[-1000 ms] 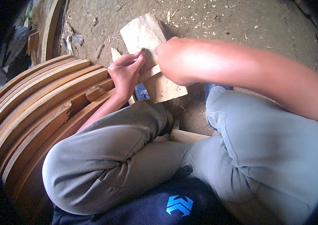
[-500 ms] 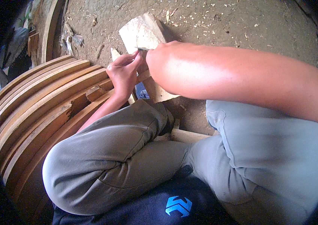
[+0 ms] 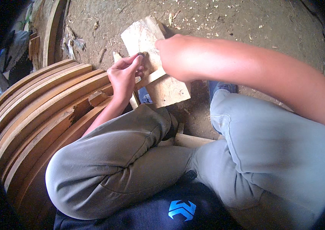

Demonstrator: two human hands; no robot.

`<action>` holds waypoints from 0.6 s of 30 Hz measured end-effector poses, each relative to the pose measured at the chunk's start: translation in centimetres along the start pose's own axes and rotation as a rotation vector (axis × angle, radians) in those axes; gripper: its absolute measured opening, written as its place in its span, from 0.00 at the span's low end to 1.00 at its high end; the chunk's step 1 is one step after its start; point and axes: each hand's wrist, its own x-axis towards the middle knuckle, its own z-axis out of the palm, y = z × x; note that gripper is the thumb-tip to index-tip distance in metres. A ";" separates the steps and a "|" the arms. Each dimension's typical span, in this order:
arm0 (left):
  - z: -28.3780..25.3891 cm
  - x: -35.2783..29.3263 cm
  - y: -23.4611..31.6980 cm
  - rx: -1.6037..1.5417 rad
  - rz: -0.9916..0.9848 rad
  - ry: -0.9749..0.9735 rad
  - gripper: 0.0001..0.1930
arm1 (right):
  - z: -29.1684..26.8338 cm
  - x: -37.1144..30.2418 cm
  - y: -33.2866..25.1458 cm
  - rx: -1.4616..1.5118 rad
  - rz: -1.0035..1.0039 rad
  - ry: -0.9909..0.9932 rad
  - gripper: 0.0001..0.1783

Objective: The person sits on the floor and uses a knife to carve a small piece of wood. They repeatedly shave off thin layers, inspect the piece, and continue refining its shape.

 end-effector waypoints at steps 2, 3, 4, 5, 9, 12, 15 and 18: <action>-0.4 0.0 0.1 0.003 0.004 0.008 0.11 | 0.3 1.2 1.1 0.042 -0.055 0.069 0.20; -0.8 -0.1 0.2 0.018 0.012 0.029 0.10 | 0.5 2.4 2.0 0.053 -0.103 0.072 0.20; -0.7 0.0 0.2 0.010 0.023 0.025 0.10 | 0.0 2.9 2.4 0.047 -0.121 0.080 0.20; -0.6 0.1 0.2 -0.006 0.067 0.022 0.10 | -0.4 3.1 2.7 0.219 -0.037 0.130 0.22; -0.2 0.2 2.4 -0.054 0.224 -0.056 0.09 | -1.4 3.2 3.7 0.598 0.010 0.130 0.23; 0.2 0.0 3.9 -0.067 0.282 -0.129 0.11 | -0.6 4.4 4.1 0.707 0.062 0.241 0.23; -0.3 -0.7 5.2 -0.023 0.301 -0.127 0.12 | -1.1 4.7 4.5 0.739 -0.019 0.165 0.24; -0.3 -0.3 3.9 -0.017 0.361 -0.173 0.12 | -1.5 3.4 4.0 0.830 0.122 0.027 0.19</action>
